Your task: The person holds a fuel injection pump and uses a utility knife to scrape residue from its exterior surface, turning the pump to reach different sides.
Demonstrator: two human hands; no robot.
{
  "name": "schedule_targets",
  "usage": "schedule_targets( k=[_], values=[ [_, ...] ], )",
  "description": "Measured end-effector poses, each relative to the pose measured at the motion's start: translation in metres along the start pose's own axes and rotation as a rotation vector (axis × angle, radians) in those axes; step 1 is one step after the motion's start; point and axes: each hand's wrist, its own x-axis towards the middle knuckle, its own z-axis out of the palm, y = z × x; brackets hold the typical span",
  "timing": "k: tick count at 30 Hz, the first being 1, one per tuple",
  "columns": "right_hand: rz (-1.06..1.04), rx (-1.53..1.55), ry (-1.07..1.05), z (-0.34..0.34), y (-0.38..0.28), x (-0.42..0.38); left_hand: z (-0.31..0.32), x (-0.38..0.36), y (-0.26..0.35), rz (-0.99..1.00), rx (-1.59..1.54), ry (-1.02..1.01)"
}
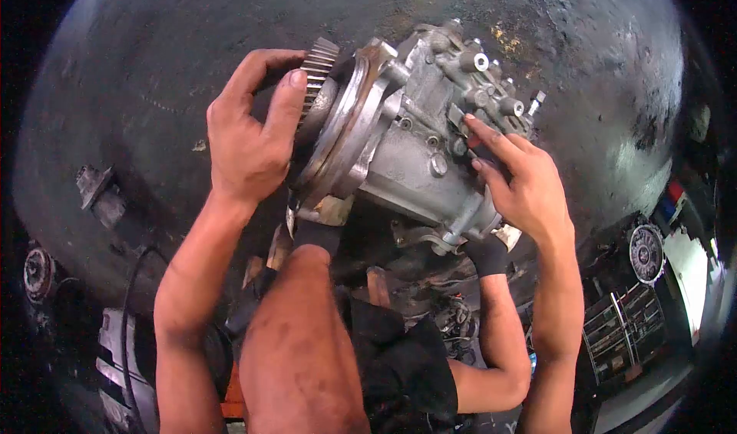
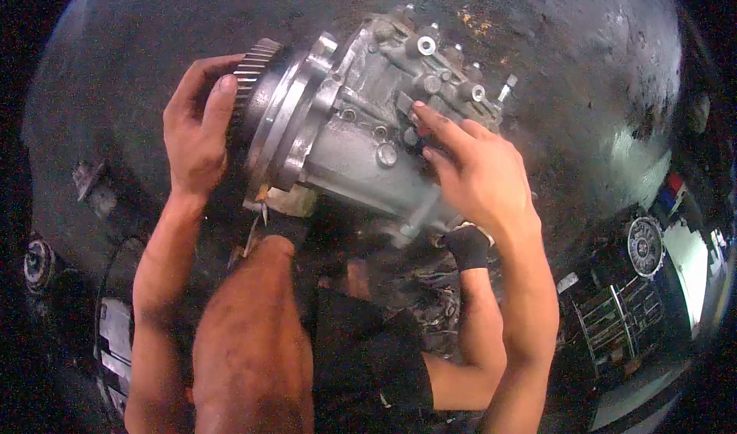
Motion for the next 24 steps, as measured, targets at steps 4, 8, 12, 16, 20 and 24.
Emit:
schedule_targets(
  k=[4, 8, 12, 16, 20, 24],
  values=[
    [-0.021, 0.045, 0.024, 0.001, 0.013, -0.007, -0.003, -0.001, 0.0, -0.008, 0.005, 0.008],
    [0.011, -0.046, -0.035, -0.005, 0.016, -0.011, -0.002, -0.001, 0.002, -0.022, -0.011, -0.004],
    [-0.039, -0.05, -0.018, -0.003, 0.023, -0.007, -0.001, -0.003, 0.0, 0.011, -0.01, 0.018],
    [-0.056, -0.083, -0.028, -0.005, 0.025, -0.008, 0.001, -0.001, 0.0, -0.016, -0.015, 0.002],
    [-0.088, -0.02, 0.012, -0.003, 0.027, -0.004, -0.001, -0.001, 0.0, -0.004, 0.029, 0.002],
    [-0.055, -0.109, -0.098, -0.01, 0.028, -0.007, -0.001, 0.0, -0.002, -0.01, -0.025, 0.002]
  ],
)
